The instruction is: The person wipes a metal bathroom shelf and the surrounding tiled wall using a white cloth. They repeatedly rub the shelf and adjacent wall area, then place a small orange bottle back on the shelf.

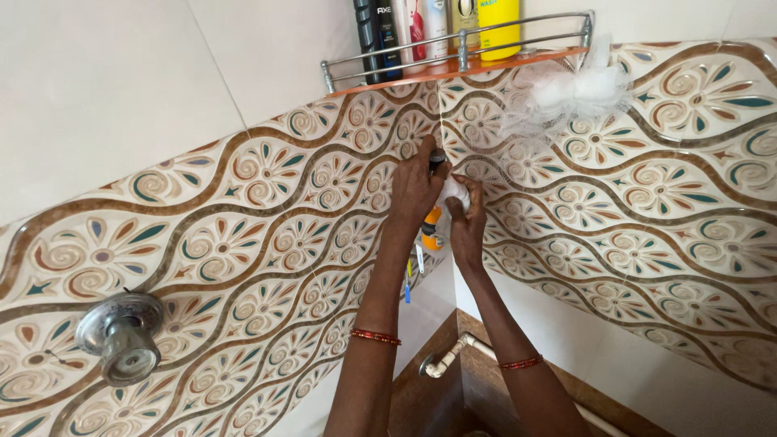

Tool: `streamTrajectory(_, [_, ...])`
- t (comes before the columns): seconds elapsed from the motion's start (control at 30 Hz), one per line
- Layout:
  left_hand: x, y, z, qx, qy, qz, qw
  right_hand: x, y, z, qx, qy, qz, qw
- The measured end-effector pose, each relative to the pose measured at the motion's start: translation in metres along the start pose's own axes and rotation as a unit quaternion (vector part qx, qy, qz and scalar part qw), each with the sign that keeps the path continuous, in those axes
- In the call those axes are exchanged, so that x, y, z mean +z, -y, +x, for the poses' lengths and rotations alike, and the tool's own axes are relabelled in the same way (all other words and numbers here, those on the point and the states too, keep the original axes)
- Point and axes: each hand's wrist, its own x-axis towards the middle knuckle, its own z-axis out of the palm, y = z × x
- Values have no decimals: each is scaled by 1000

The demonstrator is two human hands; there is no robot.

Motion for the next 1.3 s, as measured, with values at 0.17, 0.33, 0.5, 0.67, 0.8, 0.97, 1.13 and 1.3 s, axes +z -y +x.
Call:
streamTrajectory(0.17, [1,7,-2,-33,28,22,999,-3,-12,-32,1,10,-26,1000])
streamTrajectory(0.33, [0,6,-4,-24,19,8,1000,-7,-9,-57,-132,14,-180,975])
streamTrajectory(0.5, [0,4,-4,-39,33,37,998,-2,-4,-53,-145,41,-246,957])
streamTrajectory(0.67, [-1,5,-5,-17,16,11,1000,-2,-14,-69,-200,74,-296,931])
streamTrajectory(0.8, [1,5,-5,-24,24,-4,999,-8,-25,-82,-243,98,-364,894])
streamTrajectory(0.97, [0,7,-5,-27,33,15,999,-12,-26,-73,-192,74,-261,943])
streamTrajectory(1.13, [3,8,-7,-17,26,15,999,-12,-30,-60,-141,37,-194,970])
streamTrajectory(1.3, [2,6,-8,-2,21,8,1000,-17,-42,-81,-148,44,-214,965])
